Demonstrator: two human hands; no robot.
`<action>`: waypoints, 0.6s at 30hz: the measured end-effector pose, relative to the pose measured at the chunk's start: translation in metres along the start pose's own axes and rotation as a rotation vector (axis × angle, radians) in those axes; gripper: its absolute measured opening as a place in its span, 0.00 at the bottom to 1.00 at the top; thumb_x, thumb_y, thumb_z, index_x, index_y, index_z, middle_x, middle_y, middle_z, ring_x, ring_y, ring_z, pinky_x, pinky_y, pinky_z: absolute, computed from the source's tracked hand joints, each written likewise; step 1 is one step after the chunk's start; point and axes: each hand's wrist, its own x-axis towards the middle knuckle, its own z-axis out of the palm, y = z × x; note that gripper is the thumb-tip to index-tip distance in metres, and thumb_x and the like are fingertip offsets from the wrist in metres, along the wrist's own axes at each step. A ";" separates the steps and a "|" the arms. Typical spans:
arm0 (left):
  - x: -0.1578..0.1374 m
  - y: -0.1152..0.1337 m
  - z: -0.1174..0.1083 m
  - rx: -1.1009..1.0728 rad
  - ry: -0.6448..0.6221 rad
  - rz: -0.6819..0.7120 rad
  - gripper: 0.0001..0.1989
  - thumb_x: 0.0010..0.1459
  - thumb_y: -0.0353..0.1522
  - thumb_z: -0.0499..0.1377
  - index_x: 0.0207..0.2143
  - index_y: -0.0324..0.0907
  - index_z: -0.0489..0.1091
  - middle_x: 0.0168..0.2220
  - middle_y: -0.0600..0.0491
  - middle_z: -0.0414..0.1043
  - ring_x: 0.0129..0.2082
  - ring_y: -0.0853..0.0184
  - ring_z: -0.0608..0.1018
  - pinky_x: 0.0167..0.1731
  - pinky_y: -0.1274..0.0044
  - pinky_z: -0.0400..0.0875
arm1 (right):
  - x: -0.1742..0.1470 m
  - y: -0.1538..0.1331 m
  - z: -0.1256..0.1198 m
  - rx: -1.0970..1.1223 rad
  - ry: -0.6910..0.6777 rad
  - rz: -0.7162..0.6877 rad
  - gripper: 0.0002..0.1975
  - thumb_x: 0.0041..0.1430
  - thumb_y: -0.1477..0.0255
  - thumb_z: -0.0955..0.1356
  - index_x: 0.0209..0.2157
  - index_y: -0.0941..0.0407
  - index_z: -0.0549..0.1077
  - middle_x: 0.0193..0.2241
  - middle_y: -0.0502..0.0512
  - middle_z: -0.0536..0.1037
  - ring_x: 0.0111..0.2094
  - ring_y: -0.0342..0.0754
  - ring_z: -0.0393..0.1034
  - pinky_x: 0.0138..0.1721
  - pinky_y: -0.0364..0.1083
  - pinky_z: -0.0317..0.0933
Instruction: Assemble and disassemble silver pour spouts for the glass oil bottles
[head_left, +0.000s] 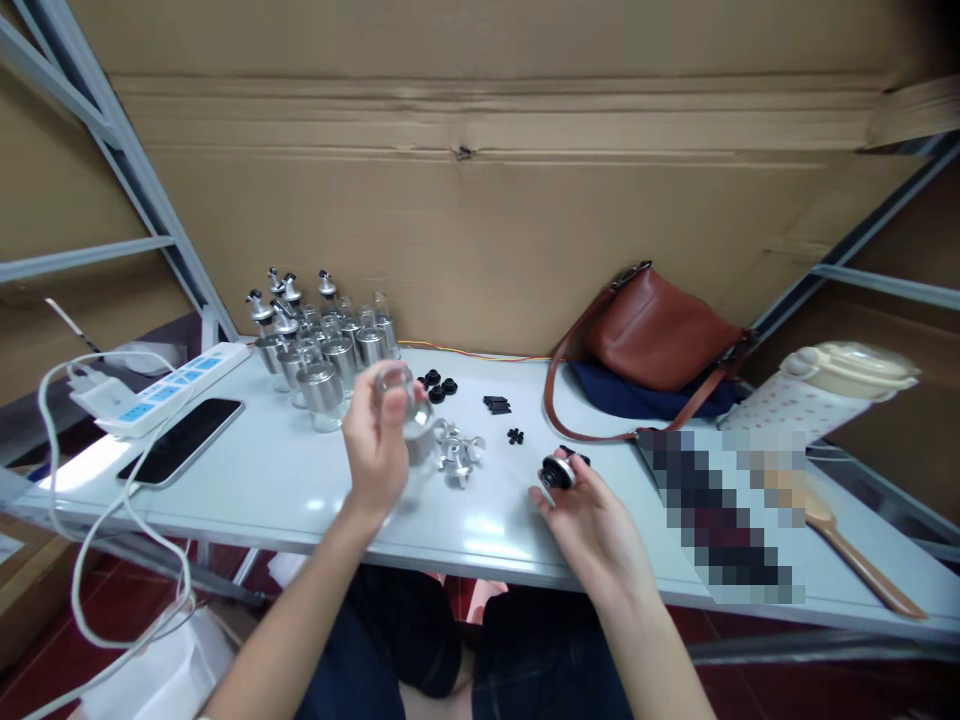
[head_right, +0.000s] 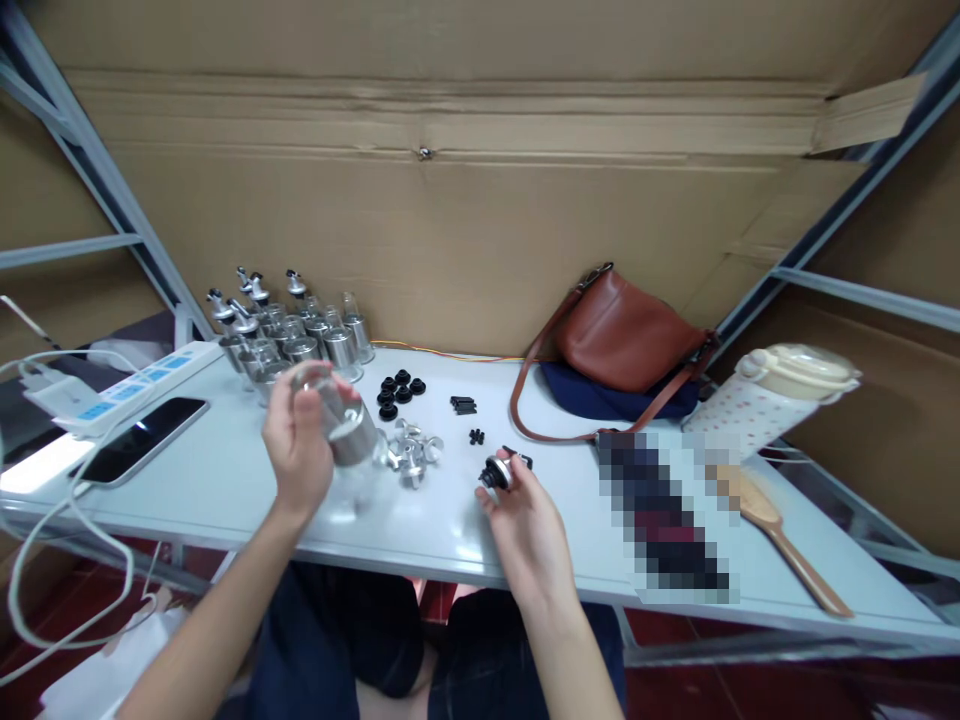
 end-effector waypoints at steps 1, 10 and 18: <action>0.015 -0.007 -0.004 0.056 0.015 0.008 0.18 0.61 0.47 0.54 0.42 0.42 0.67 0.30 0.53 0.72 0.29 0.69 0.77 0.32 0.77 0.73 | 0.000 0.002 -0.005 -0.020 -0.026 0.005 0.07 0.48 0.66 0.74 0.29 0.53 0.75 0.30 0.47 0.77 0.28 0.43 0.70 0.27 0.44 0.68; 0.074 -0.101 -0.034 0.534 0.044 0.063 0.25 0.61 0.52 0.46 0.45 0.40 0.65 0.30 0.51 0.73 0.34 0.63 0.76 0.41 0.72 0.68 | -0.014 0.000 0.002 -0.028 -0.050 0.078 0.07 0.46 0.67 0.75 0.28 0.54 0.76 0.29 0.49 0.78 0.29 0.45 0.72 0.28 0.45 0.69; 0.080 -0.124 -0.041 0.612 -0.053 0.089 0.27 0.63 0.52 0.43 0.50 0.40 0.61 0.31 0.50 0.73 0.34 0.62 0.76 0.41 0.71 0.68 | -0.017 -0.009 0.033 -0.130 -0.146 0.040 0.10 0.39 0.66 0.77 0.21 0.55 0.75 0.27 0.51 0.78 0.32 0.46 0.71 0.35 0.45 0.66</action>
